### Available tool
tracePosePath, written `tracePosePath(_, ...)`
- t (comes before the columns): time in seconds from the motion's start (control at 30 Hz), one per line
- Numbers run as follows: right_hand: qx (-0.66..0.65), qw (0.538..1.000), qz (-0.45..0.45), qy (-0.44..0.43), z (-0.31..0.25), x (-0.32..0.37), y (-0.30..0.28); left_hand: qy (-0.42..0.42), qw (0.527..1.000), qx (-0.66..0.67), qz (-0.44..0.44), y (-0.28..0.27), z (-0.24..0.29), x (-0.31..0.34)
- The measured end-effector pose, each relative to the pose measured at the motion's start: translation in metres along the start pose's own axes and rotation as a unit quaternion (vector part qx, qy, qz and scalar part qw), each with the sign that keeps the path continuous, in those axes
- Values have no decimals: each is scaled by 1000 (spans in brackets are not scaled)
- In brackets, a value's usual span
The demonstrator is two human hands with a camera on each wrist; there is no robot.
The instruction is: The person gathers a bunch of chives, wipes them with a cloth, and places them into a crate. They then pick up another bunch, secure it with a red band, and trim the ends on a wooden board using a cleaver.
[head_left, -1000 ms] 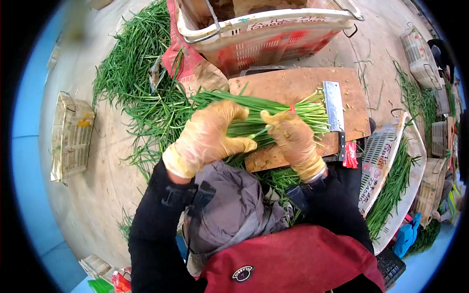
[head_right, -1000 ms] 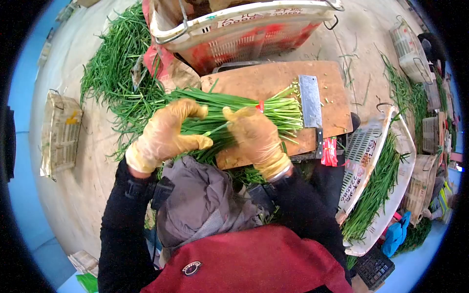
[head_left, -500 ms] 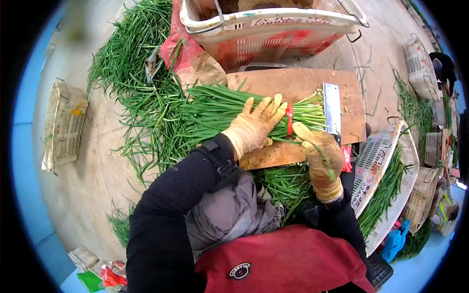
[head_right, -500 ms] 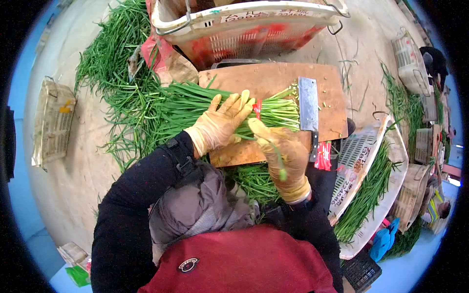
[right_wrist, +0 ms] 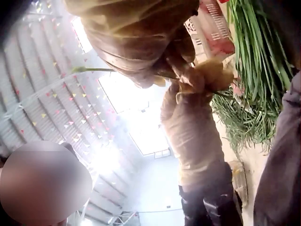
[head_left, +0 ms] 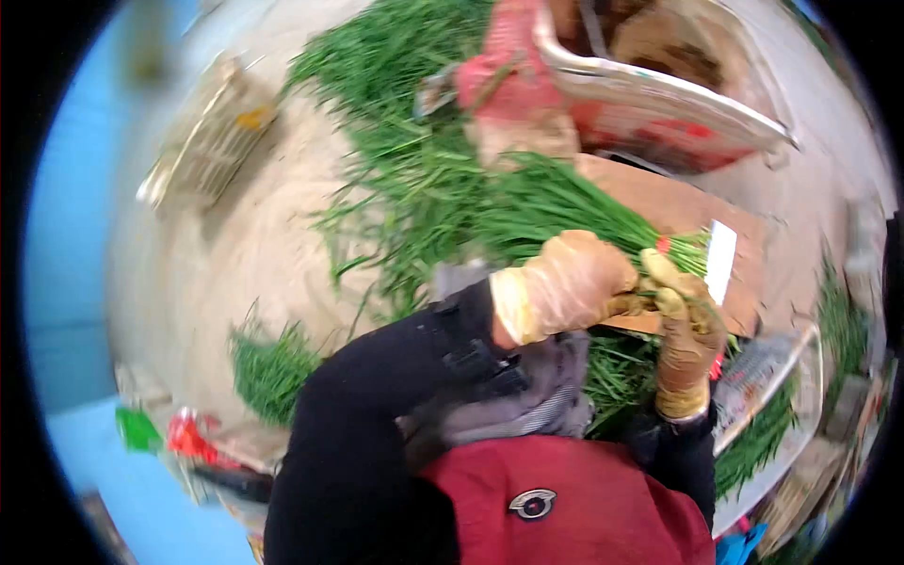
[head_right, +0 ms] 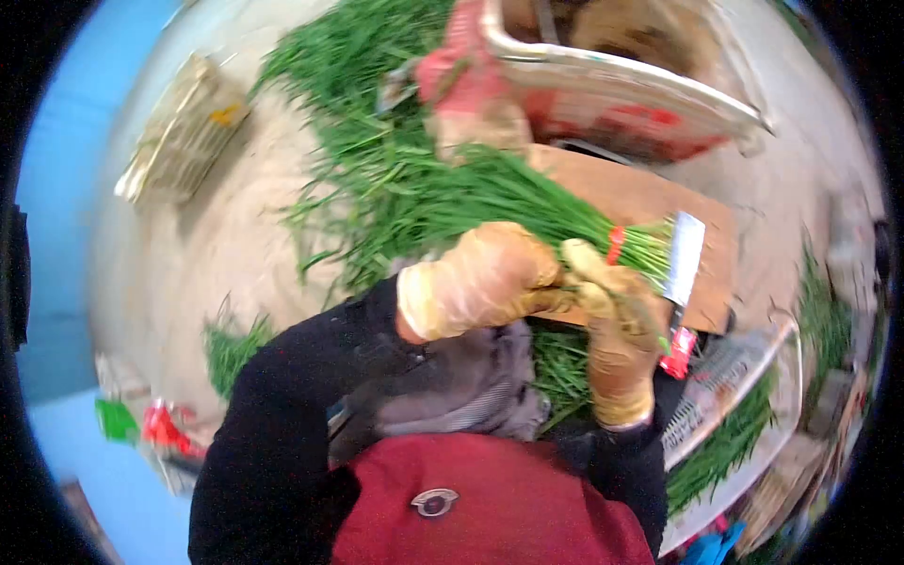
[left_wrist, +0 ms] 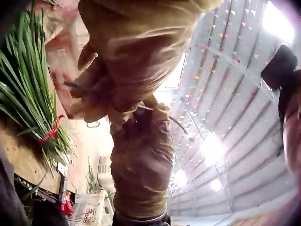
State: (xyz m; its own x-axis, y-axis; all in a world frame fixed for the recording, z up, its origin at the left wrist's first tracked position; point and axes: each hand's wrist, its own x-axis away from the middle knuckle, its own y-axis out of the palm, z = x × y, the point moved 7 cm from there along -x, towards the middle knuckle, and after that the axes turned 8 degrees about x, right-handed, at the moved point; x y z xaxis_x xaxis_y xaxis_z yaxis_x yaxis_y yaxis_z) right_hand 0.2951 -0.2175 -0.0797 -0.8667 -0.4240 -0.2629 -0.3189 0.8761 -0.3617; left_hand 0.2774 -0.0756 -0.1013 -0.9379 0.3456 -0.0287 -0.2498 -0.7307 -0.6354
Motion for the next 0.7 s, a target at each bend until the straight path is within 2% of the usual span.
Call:
tracePosePath(0.03, -35, 999, -11, 17, -7, 0, 9, -39, 998, 48, 18, -10, -6, 19)
tracePosePath(0.07, -71, 996, -27, 39, -8, 4, 17, -29, 986, 109, 121, -28, -9, 47)
tracePosePath(0.13, -80, 991, -76, 69, 11, 12, 16, 17, 953, 117, 280, -50, -36, 103)
tracePosePath(0.17, -57, 992, -83, 82, 27, 19, 8, 23, 954, 4, 298, -62, -42, 138)
tracePosePath(0.2, -28, 992, -82, 93, 39, 26, 0, -64, 944, -2, 324, -66, -63, 176)
tracePosePath(0.27, 15, 992, -94, 77, 36, 36, -2, -187, 921, -168, 298, -60, -121, 263)
tracePosePath(0.3, 26, 988, -118, 91, 40, 43, -5, -115, 853, 42, 508, -45, -169, 338)
tracePosePath(0.33, 23, 987, -125, 103, 40, 46, -2, -156, 873, -52, 459, -58, -159, 383)
tracePosePath(0.37, 25, 985, -124, 117, 42, 53, -1, -311, 854, 6, 417, -55, -176, 450)
tracePosePath(0.4, 35, 984, -113, 136, 43, 64, -10, -468, 816, -124, 316, -48, -192, 514)
tracePosePath(0.43, 45, 981, -112, 155, 43, 72, -9, -605, 726, -311, 103, -40, -208, 579)
tracePosePath(0.47, 43, 977, -99, 185, 46, 81, -12, -653, 632, -405, -99, -31, -223, 643)
tracePosePath(0.5, 16, 974, -83, 209, 55, 89, -13, -684, 633, -354, -81, -30, -222, 696)
tracePosePath(0.53, 24, 973, -87, 210, 59, 98, -18, -724, 637, -265, 21, -32, -215, 737)
tracePosePath(0.57, 16, 981, -81, 173, 72, 110, -22, -749, 610, -108, 235, -42, -211, 776)
tracePosePath(0.6, 64, 977, -95, 178, 79, 117, -26, -743, 570, -21, 351, -45, -213, 786)
tracePosePath(0.63, 18, 972, -75, 221, 78, 122, -22, -734, 564, 1, 377, -51, -219, 776)
tracePosePath(0.67, -38, 968, -62, 239, 80, 128, -20, -706, 576, -65, 408, -59, -223, 745)
tracePosePath(0.7, -39, 959, -71, 270, 90, 135, -19, -681, 635, -44, 363, -74, -234, 690)
